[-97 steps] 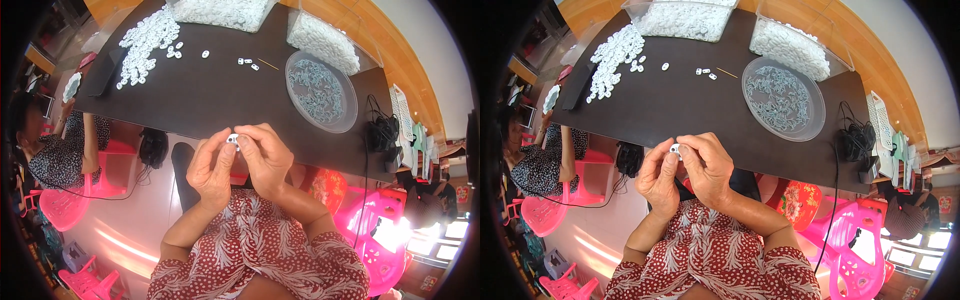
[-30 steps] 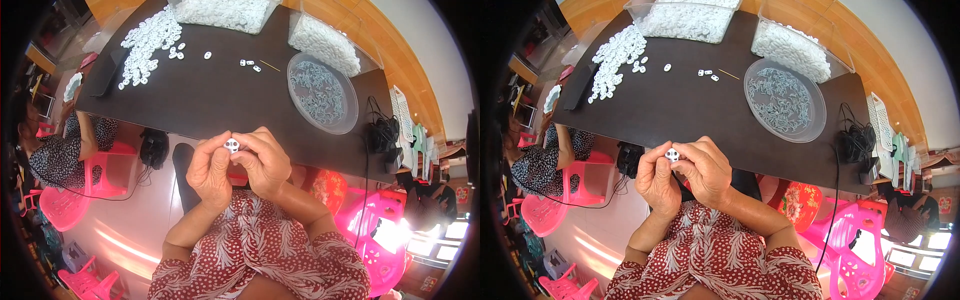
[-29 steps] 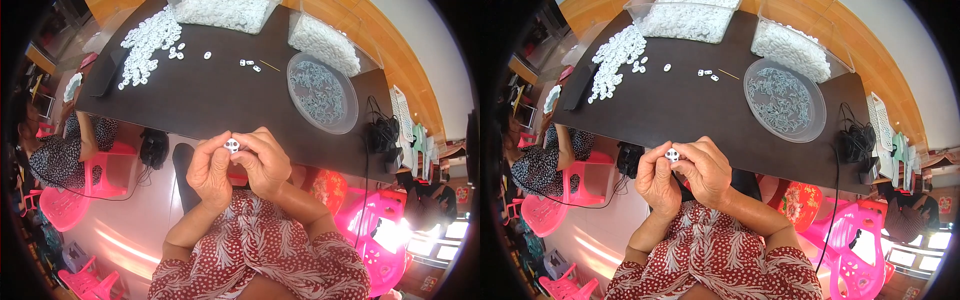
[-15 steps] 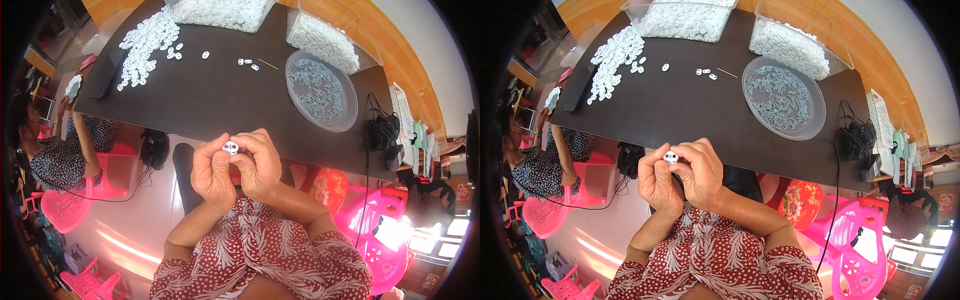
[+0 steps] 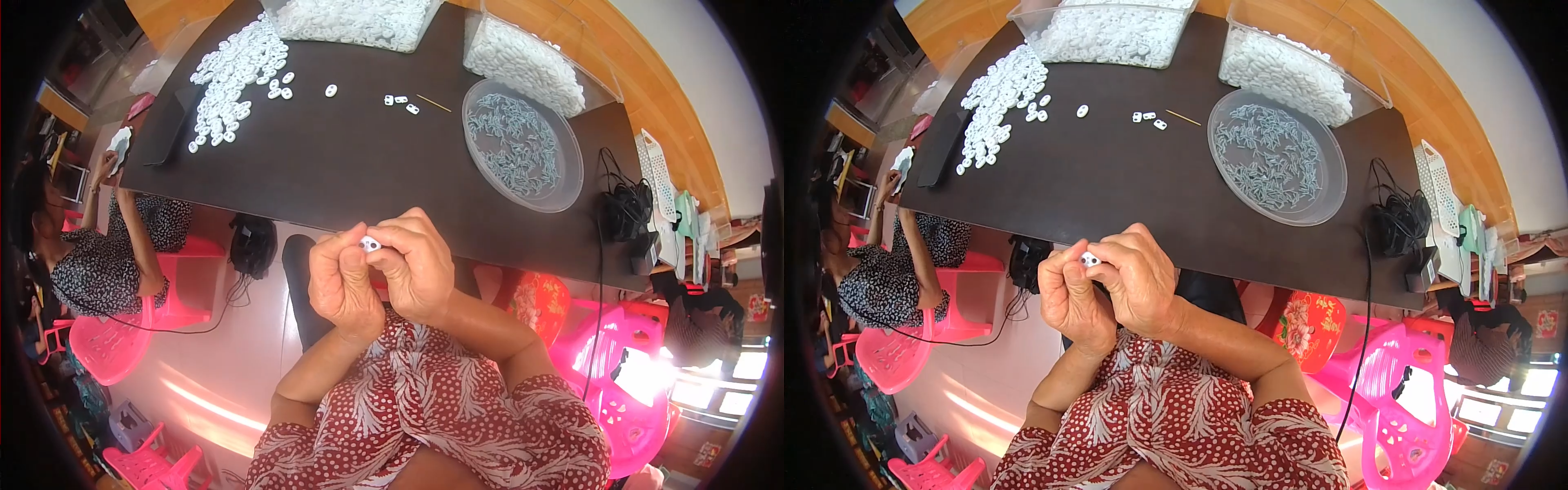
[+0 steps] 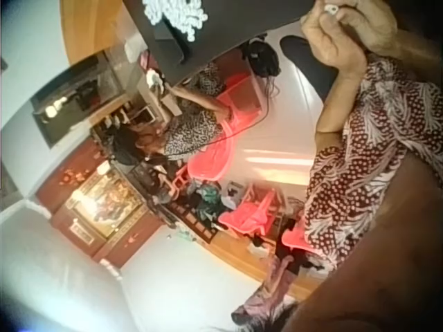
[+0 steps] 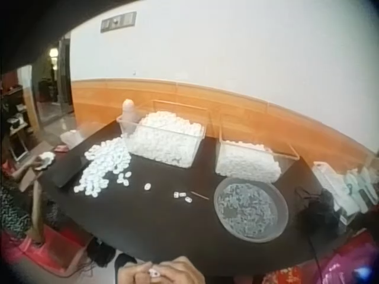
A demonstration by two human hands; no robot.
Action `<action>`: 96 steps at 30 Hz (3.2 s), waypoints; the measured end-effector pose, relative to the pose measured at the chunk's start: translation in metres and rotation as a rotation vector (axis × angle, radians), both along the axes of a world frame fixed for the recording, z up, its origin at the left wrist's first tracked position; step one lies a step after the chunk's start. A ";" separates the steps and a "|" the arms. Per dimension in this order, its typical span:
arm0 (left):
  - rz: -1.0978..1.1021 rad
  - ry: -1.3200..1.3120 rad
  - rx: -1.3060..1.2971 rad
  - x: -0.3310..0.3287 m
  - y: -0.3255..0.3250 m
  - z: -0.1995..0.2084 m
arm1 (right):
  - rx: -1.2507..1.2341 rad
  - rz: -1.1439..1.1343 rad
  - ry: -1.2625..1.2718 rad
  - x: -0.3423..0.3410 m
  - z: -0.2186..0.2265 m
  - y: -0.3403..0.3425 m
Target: Manually assembling small white plastic components with metal pins at a workshop table.
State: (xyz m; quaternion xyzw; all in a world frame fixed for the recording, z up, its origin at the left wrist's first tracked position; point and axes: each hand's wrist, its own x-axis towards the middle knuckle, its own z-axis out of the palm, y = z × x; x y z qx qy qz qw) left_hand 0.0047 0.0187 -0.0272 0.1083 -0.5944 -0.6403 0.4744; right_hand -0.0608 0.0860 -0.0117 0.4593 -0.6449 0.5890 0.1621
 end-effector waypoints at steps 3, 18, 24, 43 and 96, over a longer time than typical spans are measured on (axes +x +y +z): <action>-0.039 0.010 0.005 -0.003 0.000 0.009 | 0.002 -0.032 0.028 -0.005 0.008 0.002; -0.284 -0.430 -0.313 -0.048 -0.070 0.017 | 0.099 -0.669 0.163 -0.232 0.133 0.102; -0.081 -0.357 -0.803 -0.121 -0.079 0.028 | 0.648 -0.949 0.354 -0.333 0.117 0.119; -0.287 -0.434 -1.261 -0.161 -0.059 0.012 | 0.547 -0.396 0.280 -0.194 0.050 0.130; -0.665 -0.326 0.668 -0.036 -0.029 0.033 | 0.387 0.147 -0.568 -0.068 0.037 0.041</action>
